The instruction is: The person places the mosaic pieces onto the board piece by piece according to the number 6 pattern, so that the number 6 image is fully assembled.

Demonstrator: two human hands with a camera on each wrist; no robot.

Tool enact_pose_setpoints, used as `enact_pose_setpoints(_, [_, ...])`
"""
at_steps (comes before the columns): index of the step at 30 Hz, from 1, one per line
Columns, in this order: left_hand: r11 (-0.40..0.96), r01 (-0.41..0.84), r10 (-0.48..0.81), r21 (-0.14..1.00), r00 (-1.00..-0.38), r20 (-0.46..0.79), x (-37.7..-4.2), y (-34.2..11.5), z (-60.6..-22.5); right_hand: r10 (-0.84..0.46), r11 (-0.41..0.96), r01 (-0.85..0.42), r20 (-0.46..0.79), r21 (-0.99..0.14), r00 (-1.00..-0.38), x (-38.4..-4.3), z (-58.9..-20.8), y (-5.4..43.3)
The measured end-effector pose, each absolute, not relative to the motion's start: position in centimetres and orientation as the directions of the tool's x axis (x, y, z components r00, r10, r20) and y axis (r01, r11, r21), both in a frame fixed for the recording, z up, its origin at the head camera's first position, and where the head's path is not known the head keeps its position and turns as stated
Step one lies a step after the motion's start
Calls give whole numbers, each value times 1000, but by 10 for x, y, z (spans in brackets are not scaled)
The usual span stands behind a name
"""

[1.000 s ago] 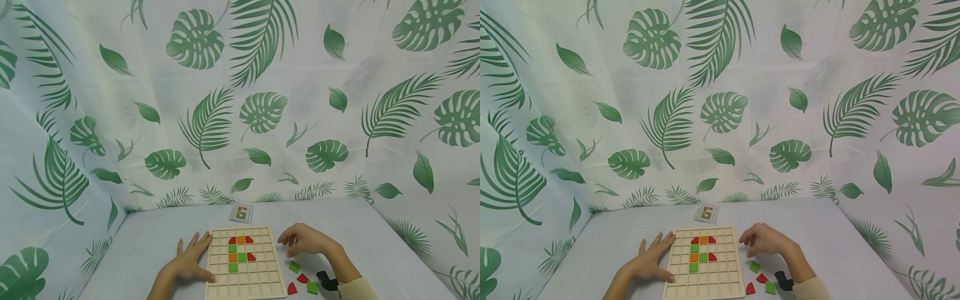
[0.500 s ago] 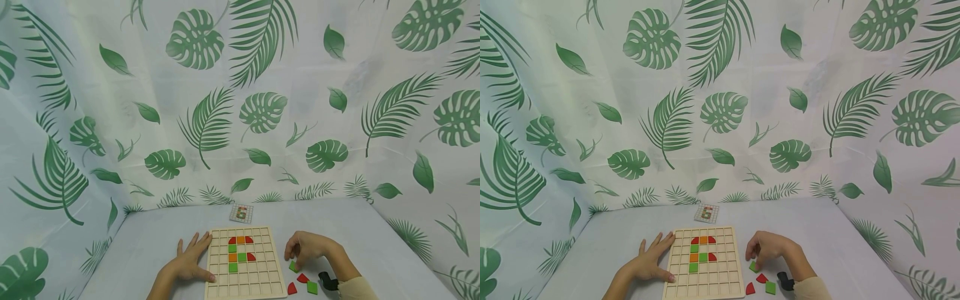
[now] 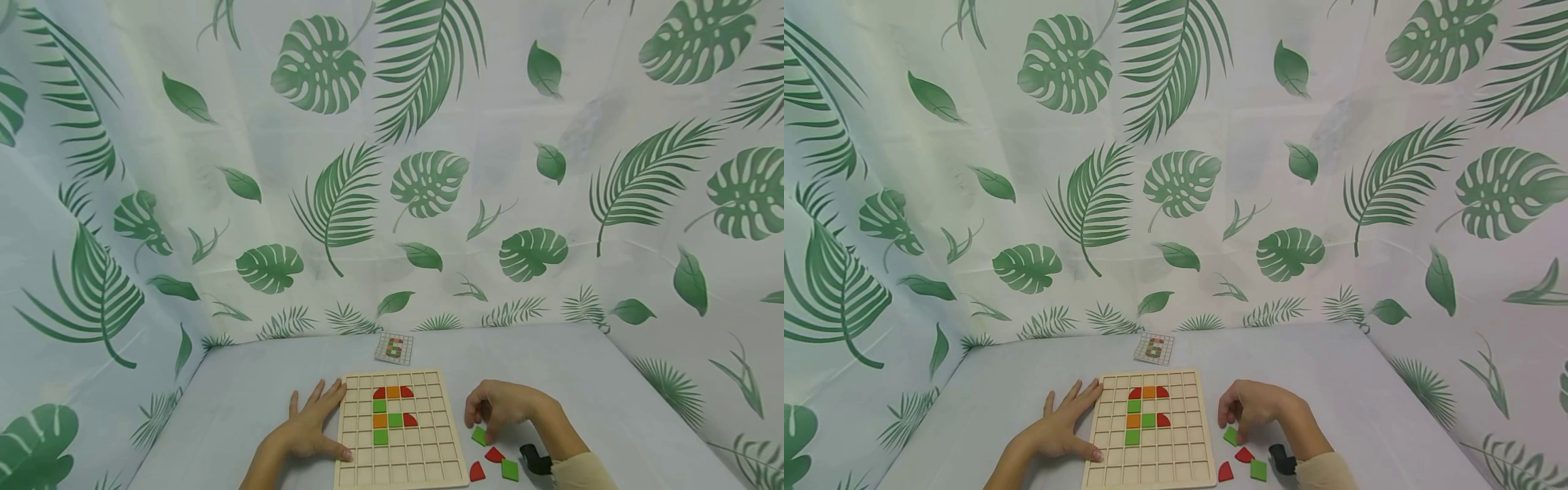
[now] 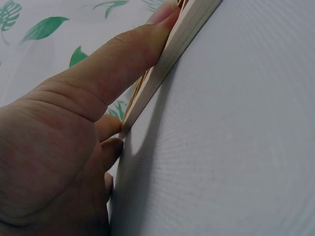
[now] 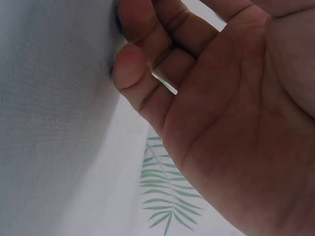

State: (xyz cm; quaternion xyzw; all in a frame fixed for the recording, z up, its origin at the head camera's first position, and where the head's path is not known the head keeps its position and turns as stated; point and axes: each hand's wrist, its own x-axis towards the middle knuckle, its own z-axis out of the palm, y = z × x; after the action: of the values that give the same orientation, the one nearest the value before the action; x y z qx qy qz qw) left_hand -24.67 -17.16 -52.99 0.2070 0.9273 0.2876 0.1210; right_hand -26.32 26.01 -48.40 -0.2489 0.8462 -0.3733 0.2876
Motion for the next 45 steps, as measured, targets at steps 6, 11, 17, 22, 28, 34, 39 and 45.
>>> enact_pose_setpoints(6, [743, 305, 454, 596, -883, -114, -247, -171, -528, -619, 628, -240, -289, -740, -730, -265, -486, 258])
enact_pose_setpoints(11, [746, 308, 454, 591, -884, -111, -246, -172, -528, -581, 679, -282, -263, -677, -770, -266, -488, 256])
enact_pose_setpoints(17, [751, 311, 453, 582, -885, -111, -246, -171, -527, -609, 651, -336, -205, -680, -766, -270, -489, 255])
enact_pose_setpoints(22, [749, 306, 454, 587, -883, -118, -247, -171, -527, -638, 610, -371, -157, -700, -754, -271, -487, 252])
enact_pose_setpoints(28, [750, 305, 452, 586, -884, -118, -248, -171, -528, -631, 603, -385, -122, -699, -766, -272, -487, 248])
enact_pose_setpoints(34, [751, 308, 451, 583, -885, -114, -247, -171, -527, -626, 584, -400, -79, -706, -776, -272, -487, 247])
enact_pose_setpoints(39, [749, 314, 455, 584, -884, -107, -245, -170, -526, -612, 593, -407, -61, -695, -788, -269, -486, 248])
enact_pose_setpoints(45, [751, 310, 450, 583, -887, -107, -242, -170, -525, -570, 649, -397, -69, -649, -819, -266, -486, 246])
